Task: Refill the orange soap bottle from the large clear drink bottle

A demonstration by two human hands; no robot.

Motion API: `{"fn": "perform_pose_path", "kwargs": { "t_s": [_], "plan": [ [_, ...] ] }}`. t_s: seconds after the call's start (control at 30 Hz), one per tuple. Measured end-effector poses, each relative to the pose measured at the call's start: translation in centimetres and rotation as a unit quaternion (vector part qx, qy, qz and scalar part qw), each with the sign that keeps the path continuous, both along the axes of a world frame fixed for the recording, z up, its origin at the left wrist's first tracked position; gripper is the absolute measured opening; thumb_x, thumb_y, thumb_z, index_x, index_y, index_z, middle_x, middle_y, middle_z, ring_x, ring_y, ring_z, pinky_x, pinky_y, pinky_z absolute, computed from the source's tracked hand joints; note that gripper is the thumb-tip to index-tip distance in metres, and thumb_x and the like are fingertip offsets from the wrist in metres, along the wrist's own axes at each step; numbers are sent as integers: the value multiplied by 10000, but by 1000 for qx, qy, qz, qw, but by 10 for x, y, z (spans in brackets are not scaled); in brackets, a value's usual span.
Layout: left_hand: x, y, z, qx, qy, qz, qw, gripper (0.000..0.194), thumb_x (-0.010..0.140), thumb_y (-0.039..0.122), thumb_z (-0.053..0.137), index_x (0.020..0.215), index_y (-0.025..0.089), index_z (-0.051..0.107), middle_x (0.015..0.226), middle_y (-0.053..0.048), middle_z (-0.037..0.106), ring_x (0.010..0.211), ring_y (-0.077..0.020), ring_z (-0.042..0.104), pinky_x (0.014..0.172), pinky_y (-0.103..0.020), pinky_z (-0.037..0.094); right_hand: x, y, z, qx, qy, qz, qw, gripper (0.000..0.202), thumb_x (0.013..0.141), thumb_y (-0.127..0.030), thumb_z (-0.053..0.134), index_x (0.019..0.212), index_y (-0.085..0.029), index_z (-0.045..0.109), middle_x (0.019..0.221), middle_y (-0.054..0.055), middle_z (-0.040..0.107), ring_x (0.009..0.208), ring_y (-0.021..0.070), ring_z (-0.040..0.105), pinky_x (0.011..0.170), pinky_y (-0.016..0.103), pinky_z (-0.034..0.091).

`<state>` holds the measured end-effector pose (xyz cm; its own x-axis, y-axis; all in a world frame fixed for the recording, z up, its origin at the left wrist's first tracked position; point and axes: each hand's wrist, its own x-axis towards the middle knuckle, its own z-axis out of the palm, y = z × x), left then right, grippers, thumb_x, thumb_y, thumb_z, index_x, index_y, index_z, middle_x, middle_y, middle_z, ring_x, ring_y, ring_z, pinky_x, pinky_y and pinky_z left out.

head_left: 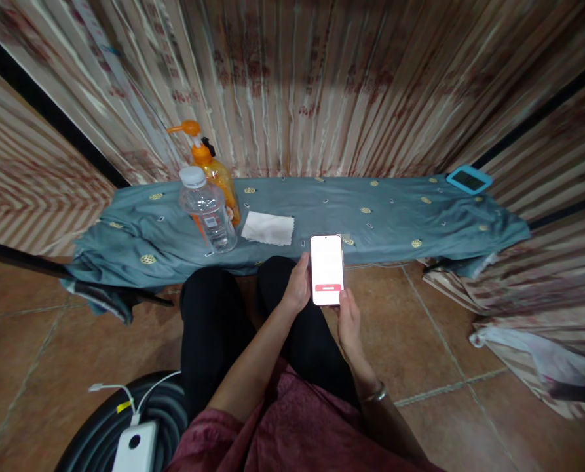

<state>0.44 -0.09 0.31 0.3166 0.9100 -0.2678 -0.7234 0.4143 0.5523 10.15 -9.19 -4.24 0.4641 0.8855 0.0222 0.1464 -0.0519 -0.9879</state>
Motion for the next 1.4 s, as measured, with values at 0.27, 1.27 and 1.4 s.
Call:
{"fn": "perform_pose_path", "kwargs": {
  "t_s": [0.27, 1.27, 1.4],
  "plan": [
    [0, 0, -2, -5, -3, -4, 1000, 413, 904, 512, 631, 1085, 148, 707, 1083, -107, 790, 1177, -306, 691, 1102, -445, 477, -8, 0, 22, -12, -122, -2, 992, 951, 750, -523, 772, 1505, -118, 360, 1493, 216, 503, 1359, 330, 496, 1149, 528, 360],
    [1, 0, 1, 12, -17, 10, 1000, 377, 903, 495, 634, 1035, 152, 716, 1127, -103, 779, 1236, -300, 658, 1131, -427, 451, -15, 1, 22, -27, -191, -3, 981, 1057, 683, -538, 781, 1512, -70, 322, 1542, 255, 428, 1421, 343, 423, 1179, 520, 319],
    [1, 0, 0, 7, -19, 4, 1000, 394, 914, 499, 618, 1084, 158, 714, 1130, -97, 780, 1226, -292, 665, 1123, -424, 457, -15, 1, 22, -22, -192, 2, 981, 1031, 692, -529, 777, 1501, -70, 333, 1529, 256, 438, 1421, 338, 422, 1180, 511, 322]
  ]
}}
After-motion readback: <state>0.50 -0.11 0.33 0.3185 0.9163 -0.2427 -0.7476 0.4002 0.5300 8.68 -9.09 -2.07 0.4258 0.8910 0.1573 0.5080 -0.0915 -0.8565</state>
